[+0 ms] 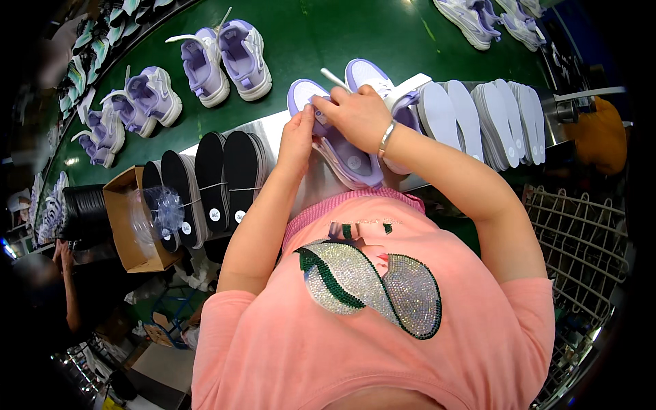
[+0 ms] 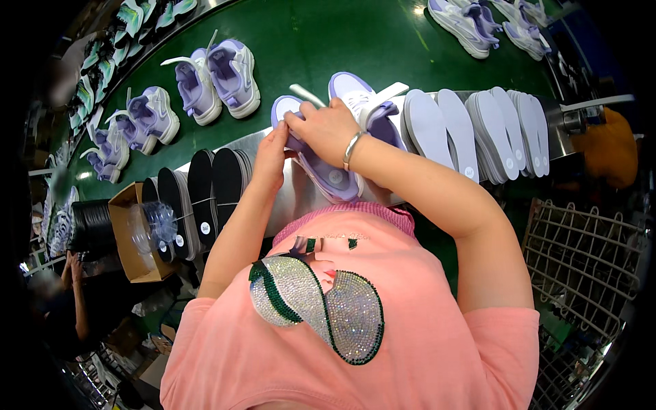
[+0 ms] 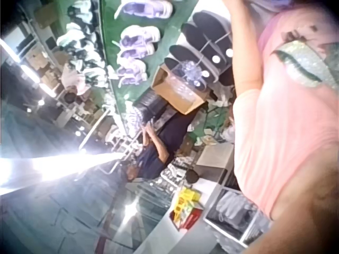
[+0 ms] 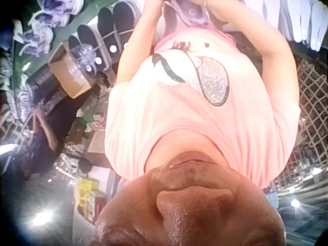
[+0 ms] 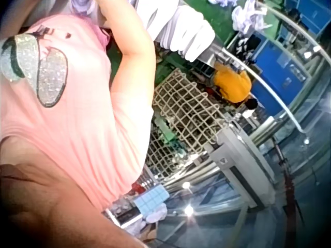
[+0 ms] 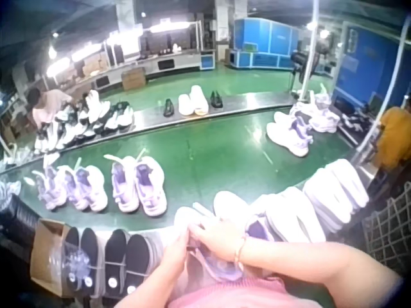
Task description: The person picks up and handles purple and white sneakers from an assembly line, placing white insoles into several shoes and checking the interiors by hand.
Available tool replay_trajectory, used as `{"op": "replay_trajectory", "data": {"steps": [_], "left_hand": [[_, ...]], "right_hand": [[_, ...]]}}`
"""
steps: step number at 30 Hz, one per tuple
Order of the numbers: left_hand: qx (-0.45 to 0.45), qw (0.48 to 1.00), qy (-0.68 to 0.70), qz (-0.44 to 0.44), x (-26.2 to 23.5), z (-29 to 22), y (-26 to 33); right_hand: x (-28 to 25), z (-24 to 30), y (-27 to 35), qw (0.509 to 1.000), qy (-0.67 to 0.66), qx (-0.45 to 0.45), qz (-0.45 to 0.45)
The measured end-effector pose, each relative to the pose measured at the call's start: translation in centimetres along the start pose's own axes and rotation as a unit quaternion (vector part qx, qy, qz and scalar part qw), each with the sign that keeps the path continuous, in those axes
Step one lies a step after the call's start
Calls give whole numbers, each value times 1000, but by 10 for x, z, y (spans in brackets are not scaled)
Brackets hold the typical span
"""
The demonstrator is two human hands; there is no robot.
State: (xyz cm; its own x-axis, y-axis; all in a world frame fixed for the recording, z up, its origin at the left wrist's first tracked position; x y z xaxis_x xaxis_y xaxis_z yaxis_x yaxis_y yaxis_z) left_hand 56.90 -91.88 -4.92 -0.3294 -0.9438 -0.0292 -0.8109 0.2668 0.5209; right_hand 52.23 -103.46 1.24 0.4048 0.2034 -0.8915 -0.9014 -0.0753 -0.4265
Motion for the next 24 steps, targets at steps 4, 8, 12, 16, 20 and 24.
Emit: {"op": "replay_trajectory", "data": {"steps": [4,8,12,16,20,24], "left_hand": [[-23,1000,16,0,2,3,-7],[-3,1000,26,-17,6,-7,-3],[56,997,36,-30,-2,-19,-10],[449,825,-262,-220,-4,-51,23],[402,894,-196,-32,21,-59,63],[324,935,-140,30,19,-62,68]], "right_hand": [[14,-10,7,996,-14,-86,-37],[16,-26,3,955,-261,127,63],[1,-35,-1,706,-599,350,145],[-16,-45,11,776,-492,392,43],[-40,-31,29,781,-486,392,4],[-53,-17,43,759,-502,414,-26]]}}
Point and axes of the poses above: each hand's wrist, its own y-axis away from the middle knuckle, its own x-axis out of the palm, z = x × y, the point moved 3 cm from there along -y, towards the middle knuckle, and after that the axes turned 14 degrees about -z, right-handed, at the moved point
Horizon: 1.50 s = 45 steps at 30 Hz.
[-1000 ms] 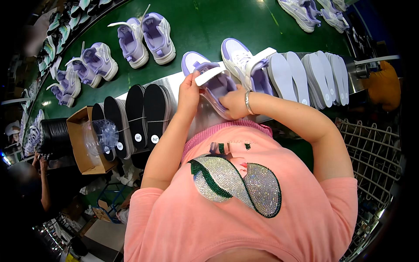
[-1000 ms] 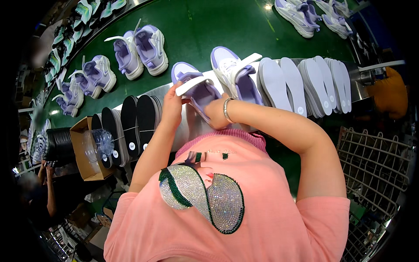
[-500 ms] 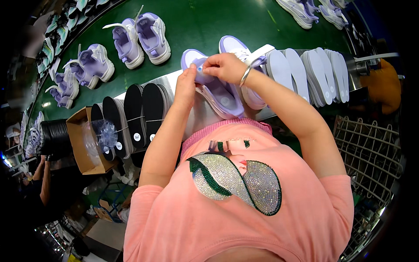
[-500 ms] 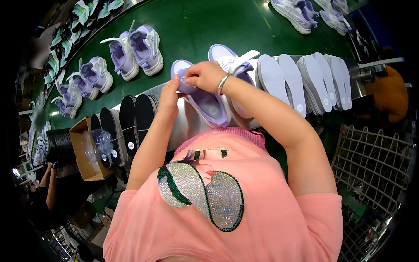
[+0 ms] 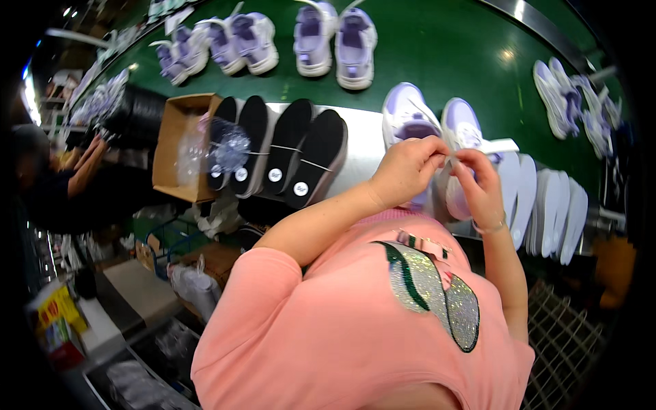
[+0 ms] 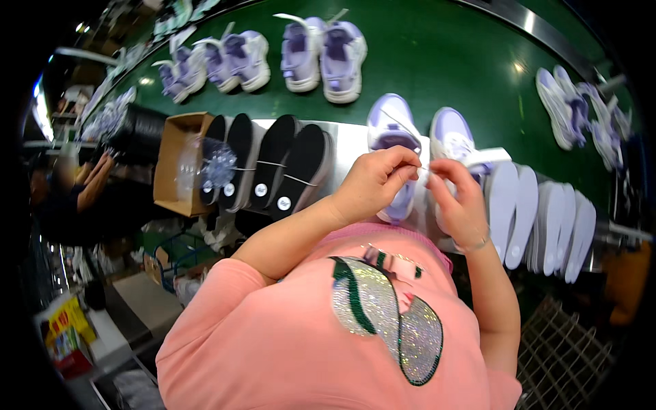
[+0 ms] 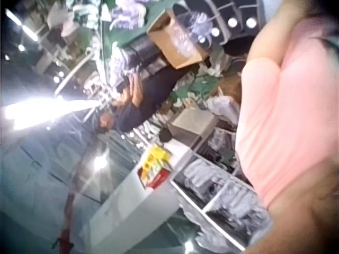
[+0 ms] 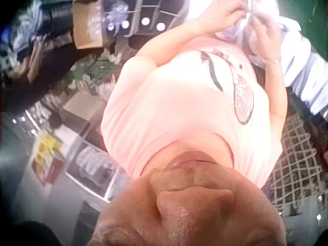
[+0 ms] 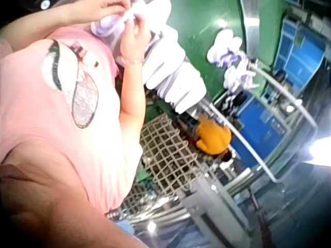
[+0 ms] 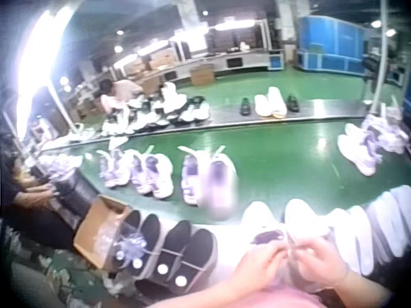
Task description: The person picks up and handles purple and white sneakers from an assembly line, placing white insoles into several shoes and checking the interiors by hand.
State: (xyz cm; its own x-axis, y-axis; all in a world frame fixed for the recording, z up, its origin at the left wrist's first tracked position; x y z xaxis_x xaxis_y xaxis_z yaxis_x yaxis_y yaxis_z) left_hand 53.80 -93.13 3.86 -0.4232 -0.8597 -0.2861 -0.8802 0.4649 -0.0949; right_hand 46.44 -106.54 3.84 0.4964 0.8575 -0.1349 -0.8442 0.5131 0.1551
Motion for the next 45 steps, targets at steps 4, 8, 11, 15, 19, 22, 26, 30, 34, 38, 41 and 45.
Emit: {"op": "replay_trajectory", "data": {"steps": [4,8,11,15,19,22,26,30,34,38,41,45], "left_hand": [[77,941,-239,-227,-88,2,-10],[114,746,-432,-493,-210,-2,16],[-18,605,-692,-394,-277,31,46],[194,661,-578,-438,-198,7,7],[179,944,-187,-204,-54,-16,-23],[168,975,-140,38,38,-13,-26],[165,959,-206,103,94,17,-38],[65,972,-184,131,106,14,-52],[192,966,-150,86,108,22,-49],[85,980,-161,83,114,25,-59],[43,982,-173,64,119,31,-62],[-35,982,-172,74,123,42,-63]], "right_hand": [[-45,-15,9,976,170,-130,-43],[-76,-32,28,925,329,-171,-81],[-78,-67,35,903,404,-140,-42],[-60,-76,43,895,423,-140,-22],[-76,-65,30,926,326,-184,-37],[-121,-73,11,923,334,-111,-157],[-184,-108,3,825,514,12,-234],[-197,-134,4,754,608,117,-219],[-200,-130,3,755,598,137,-230],[-216,-115,6,781,550,113,-275],[-211,-80,9,905,294,125,-280],[-163,-6,34,958,-38,259,-114]]}}
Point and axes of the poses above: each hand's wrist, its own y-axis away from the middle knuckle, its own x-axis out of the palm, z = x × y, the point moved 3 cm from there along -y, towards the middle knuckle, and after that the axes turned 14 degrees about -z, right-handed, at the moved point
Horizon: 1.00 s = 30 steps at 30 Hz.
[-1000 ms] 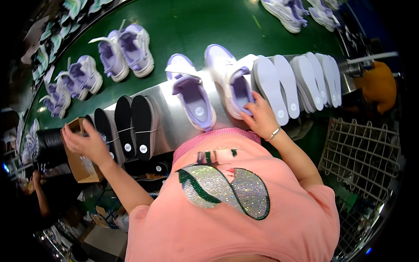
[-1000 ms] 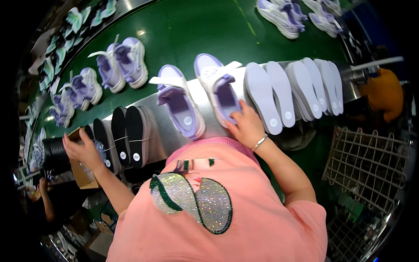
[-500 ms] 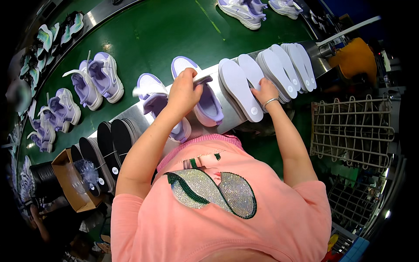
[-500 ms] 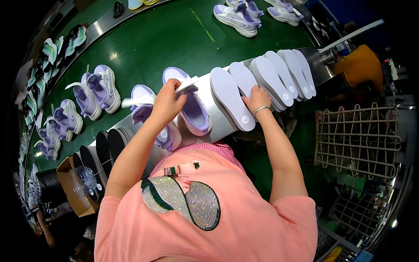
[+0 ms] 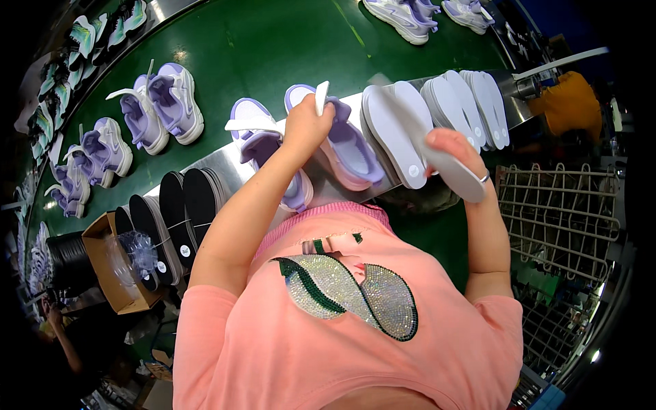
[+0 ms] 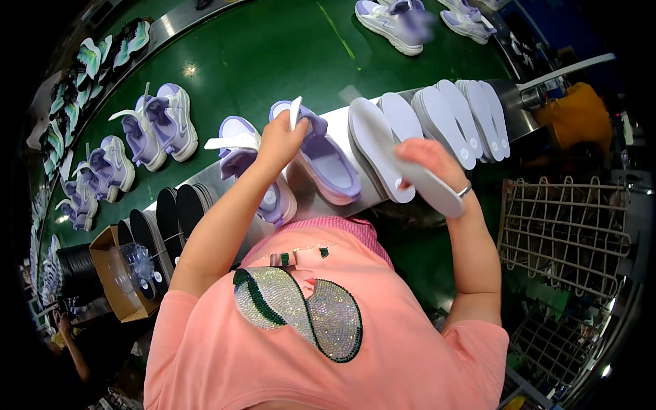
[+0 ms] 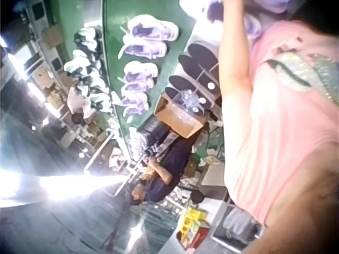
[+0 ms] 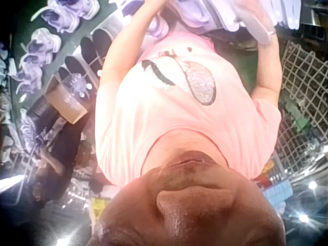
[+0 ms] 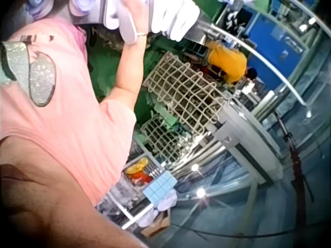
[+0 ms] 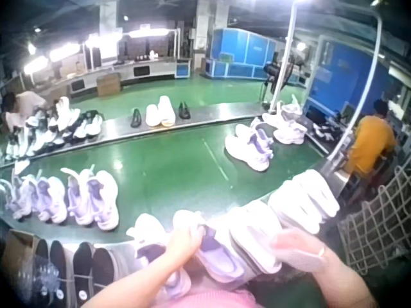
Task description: The person picks up and handles purple and white sneakers from an assembly line, placing white insoles into several shoes and checking the interiors by hand.
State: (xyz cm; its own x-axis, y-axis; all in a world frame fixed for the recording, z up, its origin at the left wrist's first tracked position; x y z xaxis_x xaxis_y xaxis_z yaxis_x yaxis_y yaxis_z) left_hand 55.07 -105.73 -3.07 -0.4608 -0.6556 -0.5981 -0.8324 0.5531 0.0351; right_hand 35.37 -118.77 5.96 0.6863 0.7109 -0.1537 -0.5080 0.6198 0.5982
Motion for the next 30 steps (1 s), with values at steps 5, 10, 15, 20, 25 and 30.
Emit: {"op": "replay_trajectory", "data": {"steps": [5,10,15,20,25,30], "left_hand": [[8,1000,26,8,5,-9,12],[28,1000,12,-2,10,-13,21],[19,998,27,-47,11,-5,21],[-2,999,2,-39,16,-2,22],[-3,1000,-3,-27,17,-5,21],[30,999,23,-38,20,-5,24]], "right_hand": [[27,-19,-4,962,227,105,110],[84,-32,-37,775,561,-286,52],[81,-25,-16,653,642,-402,-21],[57,-7,-4,677,671,-296,56],[82,-26,-24,642,646,-403,83],[97,-48,-56,655,654,-367,95]]}}
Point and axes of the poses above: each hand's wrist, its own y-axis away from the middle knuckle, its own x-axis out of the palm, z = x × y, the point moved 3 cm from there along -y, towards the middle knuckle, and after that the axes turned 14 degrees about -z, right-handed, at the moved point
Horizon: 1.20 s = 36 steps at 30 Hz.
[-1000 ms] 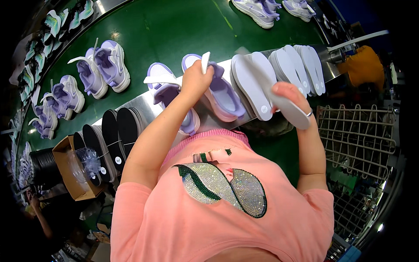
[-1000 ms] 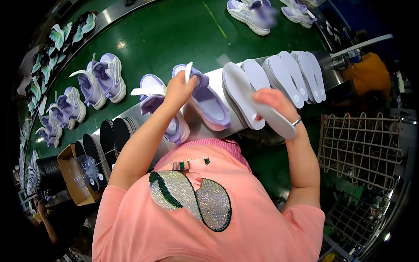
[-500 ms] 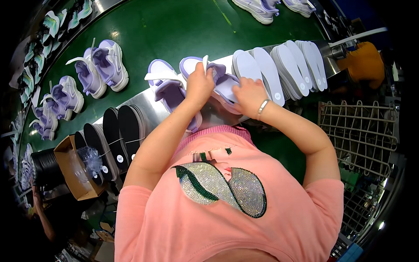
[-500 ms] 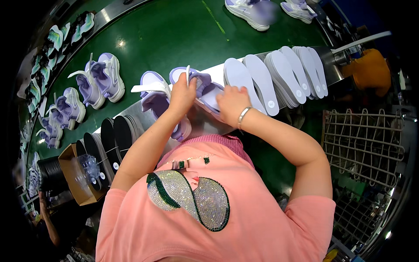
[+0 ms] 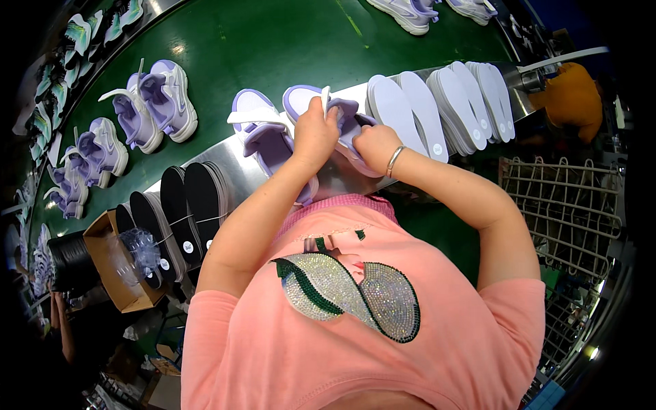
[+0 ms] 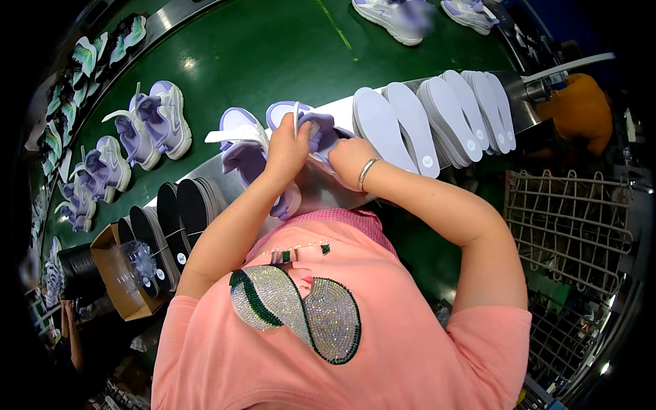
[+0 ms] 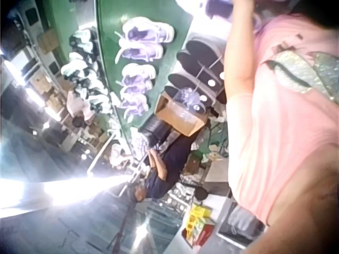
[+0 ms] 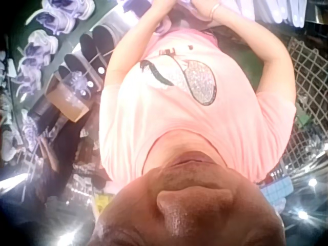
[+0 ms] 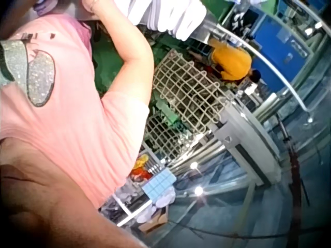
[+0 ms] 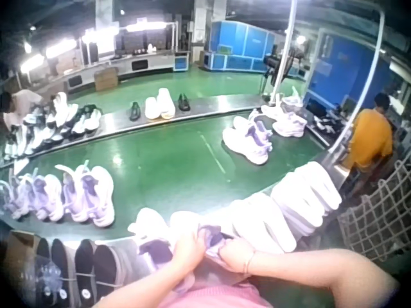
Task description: The person picks up and handles purple and white sneakers from an assembly line, placing white insoles into several shoes and checking the interiors by hand.
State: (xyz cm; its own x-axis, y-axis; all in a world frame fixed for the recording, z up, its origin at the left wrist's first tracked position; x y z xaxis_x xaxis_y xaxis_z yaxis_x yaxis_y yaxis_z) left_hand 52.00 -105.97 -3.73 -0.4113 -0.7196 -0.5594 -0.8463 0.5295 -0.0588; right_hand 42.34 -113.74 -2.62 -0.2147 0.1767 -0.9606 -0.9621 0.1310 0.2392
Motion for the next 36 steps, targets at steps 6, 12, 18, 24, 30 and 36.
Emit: {"op": "replay_trajectory", "data": {"steps": [6,12,18,24,30,36], "left_hand": [[-25,1000,15,-3,2,1,-1],[3,998,52,-21,6,4,-3],[8,999,38,-11,8,3,-5],[13,1000,25,-7,13,4,-8],[28,1000,5,-11,14,2,-6],[2,1000,13,0,17,1,-8]], "right_hand": [[15,-7,-16,995,-10,18,99],[10,-7,-25,970,19,-28,242],[26,-8,-32,960,74,17,271],[26,-15,-25,965,72,-10,251],[-16,-13,3,956,-5,-46,289],[10,-23,20,955,11,-77,288]]}}
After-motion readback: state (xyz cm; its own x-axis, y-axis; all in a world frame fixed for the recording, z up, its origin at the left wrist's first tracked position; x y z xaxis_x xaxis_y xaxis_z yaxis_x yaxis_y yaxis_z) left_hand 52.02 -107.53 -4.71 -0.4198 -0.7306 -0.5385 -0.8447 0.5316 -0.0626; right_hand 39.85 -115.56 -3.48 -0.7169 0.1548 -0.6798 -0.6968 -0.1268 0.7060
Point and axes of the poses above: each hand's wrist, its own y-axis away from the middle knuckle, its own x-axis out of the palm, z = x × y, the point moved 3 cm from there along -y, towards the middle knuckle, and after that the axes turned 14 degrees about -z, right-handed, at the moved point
